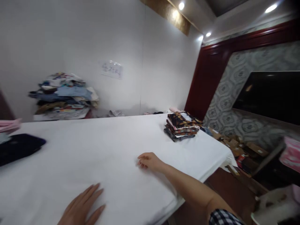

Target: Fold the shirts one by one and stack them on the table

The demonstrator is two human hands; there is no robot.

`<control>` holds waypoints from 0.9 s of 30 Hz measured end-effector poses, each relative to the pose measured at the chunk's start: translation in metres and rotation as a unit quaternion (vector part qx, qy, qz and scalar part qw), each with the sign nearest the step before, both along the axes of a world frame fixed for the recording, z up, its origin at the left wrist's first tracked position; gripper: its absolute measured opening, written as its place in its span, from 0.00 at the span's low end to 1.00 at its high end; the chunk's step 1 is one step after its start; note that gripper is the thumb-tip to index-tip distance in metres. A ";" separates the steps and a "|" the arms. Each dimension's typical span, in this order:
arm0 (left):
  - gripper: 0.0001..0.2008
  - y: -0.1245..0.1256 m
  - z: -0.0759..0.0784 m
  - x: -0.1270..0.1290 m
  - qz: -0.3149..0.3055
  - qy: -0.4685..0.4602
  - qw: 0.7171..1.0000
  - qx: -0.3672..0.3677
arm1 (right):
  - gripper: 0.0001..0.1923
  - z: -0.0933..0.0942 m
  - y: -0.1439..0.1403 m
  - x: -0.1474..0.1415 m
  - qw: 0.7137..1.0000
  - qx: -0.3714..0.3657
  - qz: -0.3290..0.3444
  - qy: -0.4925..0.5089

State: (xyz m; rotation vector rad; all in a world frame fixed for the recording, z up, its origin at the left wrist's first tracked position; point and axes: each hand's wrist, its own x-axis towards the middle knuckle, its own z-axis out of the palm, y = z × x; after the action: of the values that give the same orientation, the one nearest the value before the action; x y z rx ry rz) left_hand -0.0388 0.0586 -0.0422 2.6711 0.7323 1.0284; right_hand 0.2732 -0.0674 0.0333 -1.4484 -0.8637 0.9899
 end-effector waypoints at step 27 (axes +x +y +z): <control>0.20 0.147 0.142 -0.178 0.498 0.081 0.823 -0.261 | 0.15 -0.071 0.045 -0.095 0.861 0.177 0.152 -0.452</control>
State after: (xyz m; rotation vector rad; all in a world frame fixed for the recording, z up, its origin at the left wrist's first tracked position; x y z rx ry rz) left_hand -0.2168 0.2057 0.1003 1.8156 2.1917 0.5693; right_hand 0.1787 -0.0227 -0.0379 -1.4543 -1.8965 0.2673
